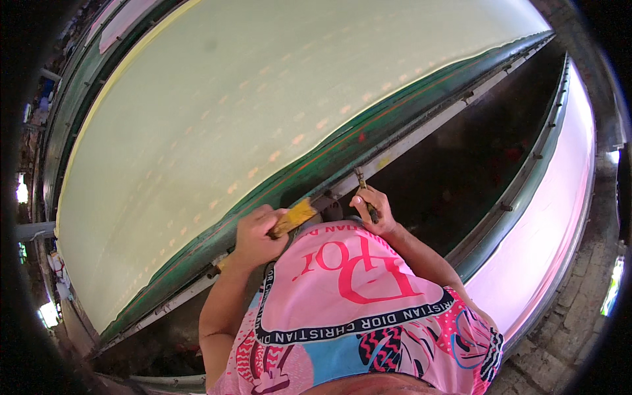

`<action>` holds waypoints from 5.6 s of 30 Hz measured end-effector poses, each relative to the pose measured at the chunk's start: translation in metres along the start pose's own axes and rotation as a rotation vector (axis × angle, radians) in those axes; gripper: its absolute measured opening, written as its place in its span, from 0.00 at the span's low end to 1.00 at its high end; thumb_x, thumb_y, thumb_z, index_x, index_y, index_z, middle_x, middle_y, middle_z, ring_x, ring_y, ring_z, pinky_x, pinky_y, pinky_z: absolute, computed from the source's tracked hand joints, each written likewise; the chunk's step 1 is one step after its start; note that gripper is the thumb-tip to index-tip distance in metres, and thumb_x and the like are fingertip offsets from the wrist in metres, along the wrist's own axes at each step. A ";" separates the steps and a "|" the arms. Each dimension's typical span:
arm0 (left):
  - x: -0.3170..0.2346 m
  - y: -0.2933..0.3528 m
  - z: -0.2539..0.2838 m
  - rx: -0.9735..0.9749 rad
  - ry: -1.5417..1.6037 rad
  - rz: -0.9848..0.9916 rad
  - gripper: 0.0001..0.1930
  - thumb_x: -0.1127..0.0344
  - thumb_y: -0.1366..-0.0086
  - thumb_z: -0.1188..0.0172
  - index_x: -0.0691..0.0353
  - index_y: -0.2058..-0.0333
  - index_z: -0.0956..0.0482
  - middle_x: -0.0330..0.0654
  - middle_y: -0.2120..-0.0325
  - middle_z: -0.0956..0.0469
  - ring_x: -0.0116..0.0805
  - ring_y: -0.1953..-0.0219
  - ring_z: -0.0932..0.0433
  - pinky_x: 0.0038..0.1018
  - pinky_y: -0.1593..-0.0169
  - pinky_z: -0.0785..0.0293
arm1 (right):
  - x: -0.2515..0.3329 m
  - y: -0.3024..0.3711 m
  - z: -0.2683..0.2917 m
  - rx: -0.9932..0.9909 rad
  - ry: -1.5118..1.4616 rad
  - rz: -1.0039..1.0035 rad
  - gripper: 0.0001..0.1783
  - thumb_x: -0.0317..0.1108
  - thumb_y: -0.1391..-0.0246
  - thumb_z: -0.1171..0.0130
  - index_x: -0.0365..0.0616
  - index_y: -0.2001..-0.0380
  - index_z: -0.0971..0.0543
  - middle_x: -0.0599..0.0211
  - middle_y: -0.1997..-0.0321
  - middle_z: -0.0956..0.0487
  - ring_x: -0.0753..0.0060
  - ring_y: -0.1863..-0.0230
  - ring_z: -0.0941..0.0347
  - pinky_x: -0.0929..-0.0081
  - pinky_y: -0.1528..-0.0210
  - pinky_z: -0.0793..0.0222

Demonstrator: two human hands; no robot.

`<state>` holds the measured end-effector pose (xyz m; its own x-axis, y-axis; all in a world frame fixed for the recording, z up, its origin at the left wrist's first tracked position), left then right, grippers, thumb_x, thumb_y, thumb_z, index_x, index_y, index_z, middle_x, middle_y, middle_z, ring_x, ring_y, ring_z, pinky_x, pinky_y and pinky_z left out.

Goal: The person secures a large pale drying sheet to a curved green metal rack by repeatedly inserting small metal fasteners along the edge and tapping them with a wooden mallet. The person moves along the rack, working methodically to attach the sheet.

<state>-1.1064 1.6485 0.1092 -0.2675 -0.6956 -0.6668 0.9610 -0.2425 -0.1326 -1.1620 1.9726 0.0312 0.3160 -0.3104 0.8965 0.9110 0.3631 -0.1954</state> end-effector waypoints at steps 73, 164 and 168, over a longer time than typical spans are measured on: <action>-0.253 -0.507 -0.333 0.281 -0.216 0.003 0.18 0.60 0.34 0.23 0.64 0.52 0.17 0.55 0.55 0.13 0.60 0.49 0.14 0.53 0.47 0.18 | -0.224 -0.075 0.390 -0.300 -1.575 -0.832 0.12 0.32 0.24 0.47 0.48 0.44 0.20 0.72 0.68 0.26 0.78 0.81 0.41 0.74 0.77 0.46; -0.111 -0.223 -0.215 0.041 -0.247 0.176 0.31 0.57 0.40 0.20 0.59 0.39 0.16 0.49 0.54 0.19 0.55 0.48 0.17 0.48 0.44 0.20 | -0.129 -0.129 0.300 0.157 0.325 0.102 0.17 0.28 0.35 0.31 0.46 0.45 0.22 0.46 0.49 0.22 0.27 0.55 0.19 0.40 0.57 0.22; -0.134 -0.259 -0.225 0.031 -0.212 0.088 0.41 0.64 0.41 0.21 0.60 0.29 0.27 0.53 0.49 0.20 0.57 0.45 0.19 0.50 0.43 0.21 | -0.136 -0.128 0.296 0.139 0.366 0.119 0.21 0.29 0.34 0.32 0.47 0.40 0.22 0.47 0.46 0.21 0.27 0.52 0.18 0.42 0.55 0.20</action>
<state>-1.3037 1.9568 0.0683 -0.1943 -0.8409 -0.5051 0.9796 -0.1929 -0.0557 -1.4000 2.2281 0.0518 0.5134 -0.5422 0.6652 0.8259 0.5227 -0.2114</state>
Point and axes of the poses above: each hand's wrist, its own y-axis away from the middle knuckle, its own z-axis out of the back of the hand, x = y × z, the point moved 2 cm from there along -y, towards the middle knuckle
